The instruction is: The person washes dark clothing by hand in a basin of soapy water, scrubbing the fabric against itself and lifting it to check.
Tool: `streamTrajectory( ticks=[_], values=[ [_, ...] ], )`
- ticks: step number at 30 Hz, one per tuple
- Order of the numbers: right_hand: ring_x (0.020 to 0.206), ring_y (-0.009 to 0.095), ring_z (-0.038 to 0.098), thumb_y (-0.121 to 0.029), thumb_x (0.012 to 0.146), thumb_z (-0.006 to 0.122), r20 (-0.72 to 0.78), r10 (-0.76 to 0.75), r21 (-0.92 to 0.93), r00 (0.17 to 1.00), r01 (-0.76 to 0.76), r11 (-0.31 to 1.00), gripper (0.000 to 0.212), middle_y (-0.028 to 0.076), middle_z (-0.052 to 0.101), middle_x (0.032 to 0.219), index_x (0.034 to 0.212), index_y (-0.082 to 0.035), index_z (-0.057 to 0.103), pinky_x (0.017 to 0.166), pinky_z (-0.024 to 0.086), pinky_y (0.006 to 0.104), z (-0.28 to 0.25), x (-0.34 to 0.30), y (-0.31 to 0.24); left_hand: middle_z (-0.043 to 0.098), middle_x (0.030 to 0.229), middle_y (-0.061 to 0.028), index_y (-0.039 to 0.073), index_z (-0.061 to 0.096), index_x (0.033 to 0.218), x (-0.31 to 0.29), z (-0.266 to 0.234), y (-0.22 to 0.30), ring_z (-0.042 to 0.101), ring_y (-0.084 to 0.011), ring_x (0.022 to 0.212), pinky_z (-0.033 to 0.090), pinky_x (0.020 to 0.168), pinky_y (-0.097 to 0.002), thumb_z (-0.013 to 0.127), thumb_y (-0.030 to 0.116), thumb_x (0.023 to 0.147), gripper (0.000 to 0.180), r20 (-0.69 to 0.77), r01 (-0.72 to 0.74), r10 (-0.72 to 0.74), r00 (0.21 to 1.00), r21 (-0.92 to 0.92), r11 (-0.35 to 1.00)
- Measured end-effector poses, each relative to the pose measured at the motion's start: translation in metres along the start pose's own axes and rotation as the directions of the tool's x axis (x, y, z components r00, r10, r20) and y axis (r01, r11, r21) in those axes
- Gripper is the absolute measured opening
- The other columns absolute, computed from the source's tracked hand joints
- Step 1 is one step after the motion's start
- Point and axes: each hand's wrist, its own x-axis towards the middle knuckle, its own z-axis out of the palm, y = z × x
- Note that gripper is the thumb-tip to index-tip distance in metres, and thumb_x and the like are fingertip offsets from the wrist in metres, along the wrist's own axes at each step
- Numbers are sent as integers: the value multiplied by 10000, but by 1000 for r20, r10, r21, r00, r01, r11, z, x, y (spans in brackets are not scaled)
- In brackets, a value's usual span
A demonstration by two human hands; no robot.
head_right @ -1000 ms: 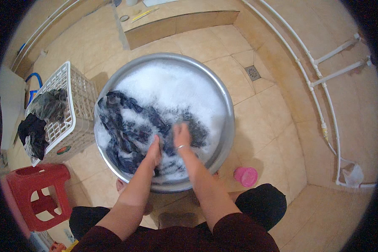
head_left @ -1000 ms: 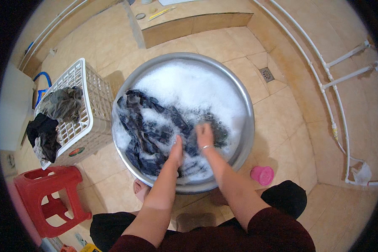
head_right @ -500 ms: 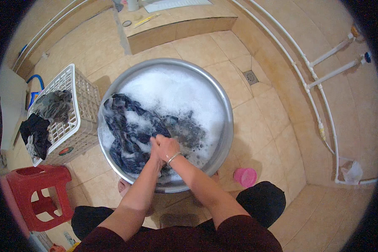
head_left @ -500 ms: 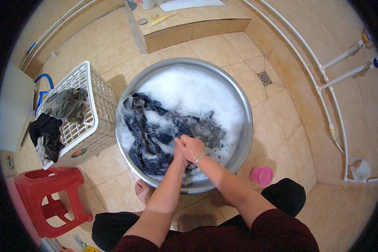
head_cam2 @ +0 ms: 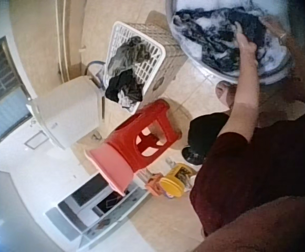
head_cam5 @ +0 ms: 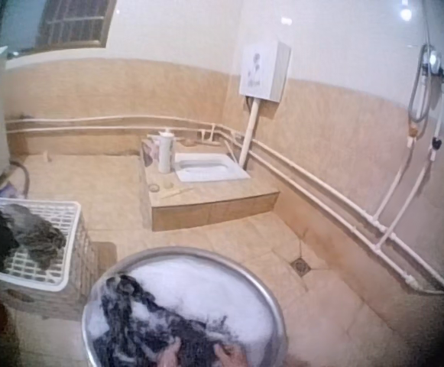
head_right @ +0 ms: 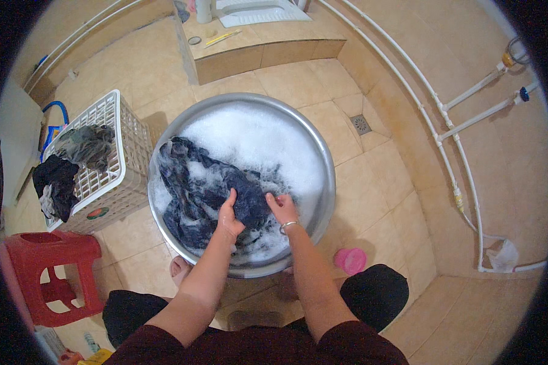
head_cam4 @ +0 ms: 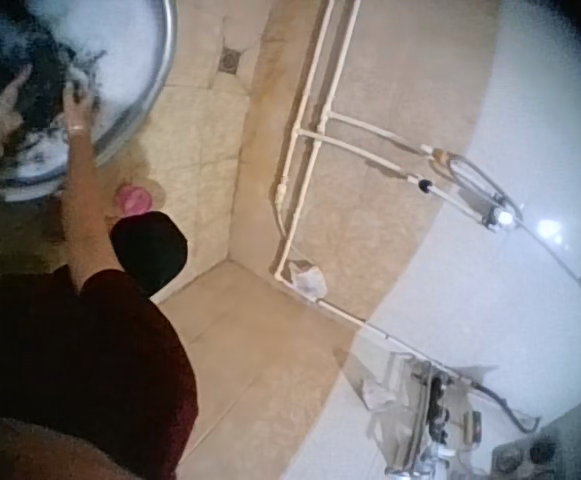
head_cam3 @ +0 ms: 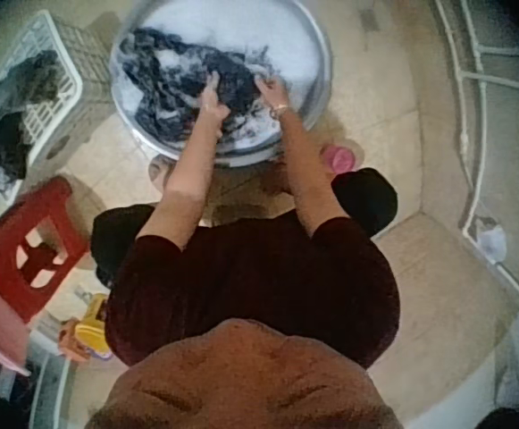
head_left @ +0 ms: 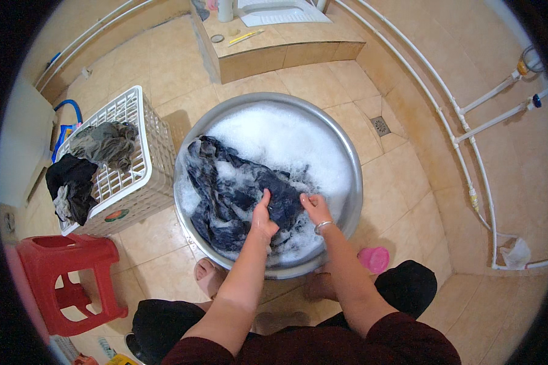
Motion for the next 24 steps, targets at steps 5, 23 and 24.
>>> streamTrajectory(
  ticks=[5, 23, 24],
  values=[
    [917, 239, 496, -386, 704, 595, 367, 60, 565, 928, -273, 779, 615, 104, 471, 1054, 1168, -95, 316, 733, 429, 371, 2, -7, 17, 529, 1002, -121, 17, 477, 1016, -6, -15, -5, 515, -278, 893, 389, 808, -417, 386, 335, 833, 379, 17, 47, -46, 999, -91, 995],
    [613, 312, 545, -326, 781, 466, -150, -650, -256, 745, 606, 753, 385, 221, 543, 661, 693, 34, 571, 586, 409, 327, 75, -43, -40, 534, 766, -78, 21, 509, 828, -5, 2, -3, 503, -194, 647, 409, 615, -312, 400, 270, 817, 273, -426, -215, 324, 845, 285, 934],
    [626, 335, 536, -332, 783, 467, -80, -559, -114, 825, 549, 828, 385, 226, 544, 671, 707, 29, 576, 597, 410, 329, 75, -44, -34, 533, 748, -81, 17, 517, 811, 1, -6, -1, 496, -189, 621, 403, 603, -312, 412, 273, 815, 277, -454, -234, 395, 799, 370, 899]
  ],
)
